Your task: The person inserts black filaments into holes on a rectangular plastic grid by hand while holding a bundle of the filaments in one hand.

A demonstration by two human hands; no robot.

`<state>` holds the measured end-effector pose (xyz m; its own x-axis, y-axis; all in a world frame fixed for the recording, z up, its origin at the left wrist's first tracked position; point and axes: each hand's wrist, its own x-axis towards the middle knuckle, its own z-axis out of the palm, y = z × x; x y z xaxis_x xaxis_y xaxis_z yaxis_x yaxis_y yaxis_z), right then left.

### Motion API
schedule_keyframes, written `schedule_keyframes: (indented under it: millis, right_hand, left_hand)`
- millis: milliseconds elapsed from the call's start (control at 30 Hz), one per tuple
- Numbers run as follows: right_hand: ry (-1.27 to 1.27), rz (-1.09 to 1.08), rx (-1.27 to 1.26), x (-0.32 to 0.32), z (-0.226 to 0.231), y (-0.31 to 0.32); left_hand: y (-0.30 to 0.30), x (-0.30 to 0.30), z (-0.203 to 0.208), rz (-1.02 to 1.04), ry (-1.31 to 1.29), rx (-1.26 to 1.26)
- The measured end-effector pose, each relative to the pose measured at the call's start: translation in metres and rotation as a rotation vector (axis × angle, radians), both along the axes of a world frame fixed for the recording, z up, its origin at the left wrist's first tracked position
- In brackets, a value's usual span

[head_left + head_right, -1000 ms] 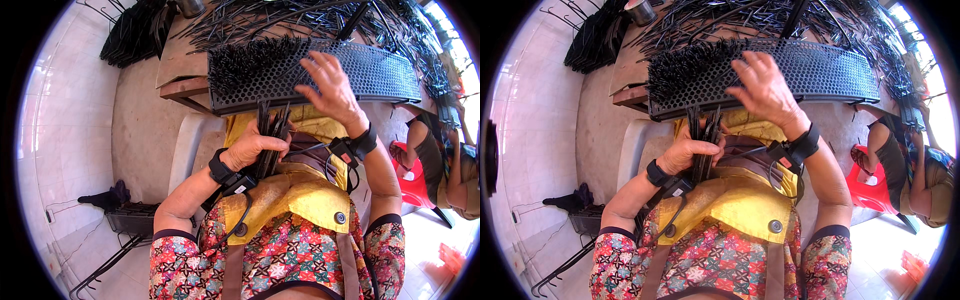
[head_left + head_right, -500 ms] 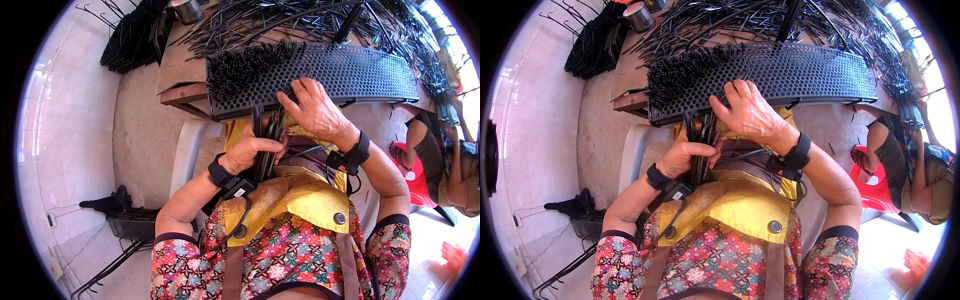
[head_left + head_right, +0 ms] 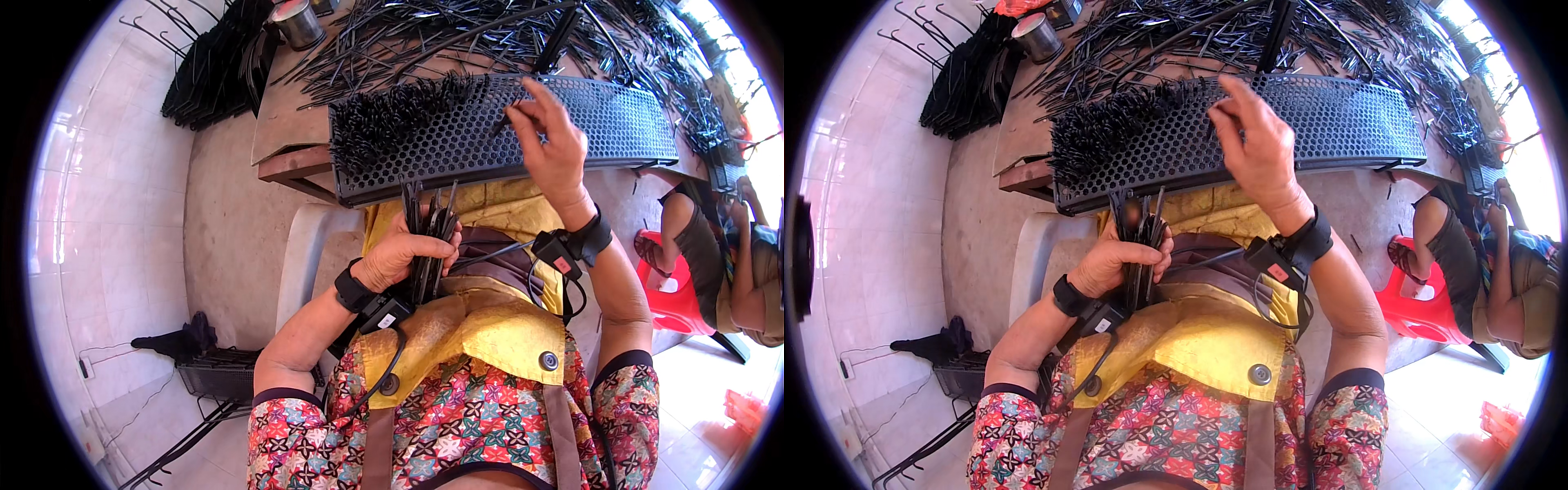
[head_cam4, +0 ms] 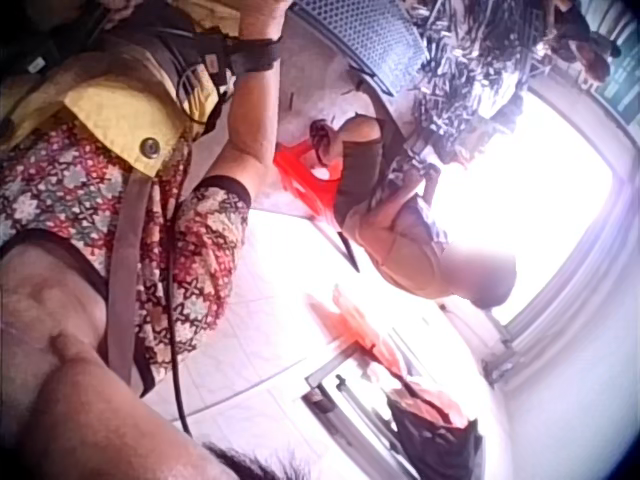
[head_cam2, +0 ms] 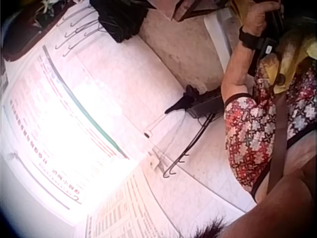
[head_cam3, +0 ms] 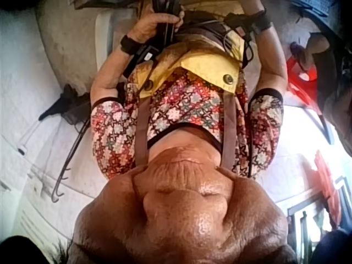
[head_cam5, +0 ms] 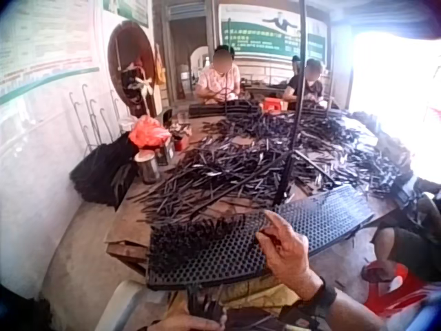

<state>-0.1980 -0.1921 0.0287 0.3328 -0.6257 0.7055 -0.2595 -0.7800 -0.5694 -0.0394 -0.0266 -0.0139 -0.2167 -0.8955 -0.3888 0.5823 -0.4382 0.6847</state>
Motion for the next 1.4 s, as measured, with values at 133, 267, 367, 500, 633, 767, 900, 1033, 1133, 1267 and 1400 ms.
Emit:
schedule_keyframes:
  millis: [133,267,367,500,633,767,900,1033,1133,1267,1400]
  right_hand:
    - [-0.255,0.073,0.444,-0.002,-0.003,-0.024]
    - [-0.448,0.120,0.576,-0.001,0.001,-0.040]
    - [-0.493,0.156,0.622,-0.002,-0.004,-0.050]
    - [-0.503,0.186,0.514,-0.003,0.002,-0.053]
    - [-0.417,0.243,0.384,0.004,0.002,-0.060]
    - [-0.352,0.242,0.313,0.014,-0.002,-0.066]
    - [-0.249,0.220,0.269,0.018,-0.005,-0.071]
    - [-0.144,0.213,0.214,0.019,-0.004,-0.078]
    - [-0.093,0.214,0.158,0.023,-0.001,-0.083]
    - [-0.075,0.164,0.146,0.029,-0.006,-0.088]
    - [0.006,0.107,0.058,0.035,-0.004,-0.079]
  left_hand:
    - [-0.001,0.000,0.001,-0.009,0.005,-0.005]
    - [-0.001,0.000,0.002,-0.002,0.005,0.012]
    - [-0.001,0.000,0.000,-0.014,0.008,-0.002]
    - [-0.001,0.000,0.000,-0.010,0.002,-0.018]
    - [-0.001,0.000,0.000,0.005,0.011,0.012]
    - [-0.001,0.000,0.000,0.010,0.009,0.029]
    - [0.000,0.000,0.001,0.011,-0.002,0.036]
    - [-0.002,0.001,0.001,0.013,0.027,0.031]
    - [-0.001,0.001,-0.001,0.015,0.040,0.029]
    - [-0.002,0.001,-0.003,0.005,0.065,0.017]
    - [-0.002,0.001,-0.003,0.006,0.086,0.011]
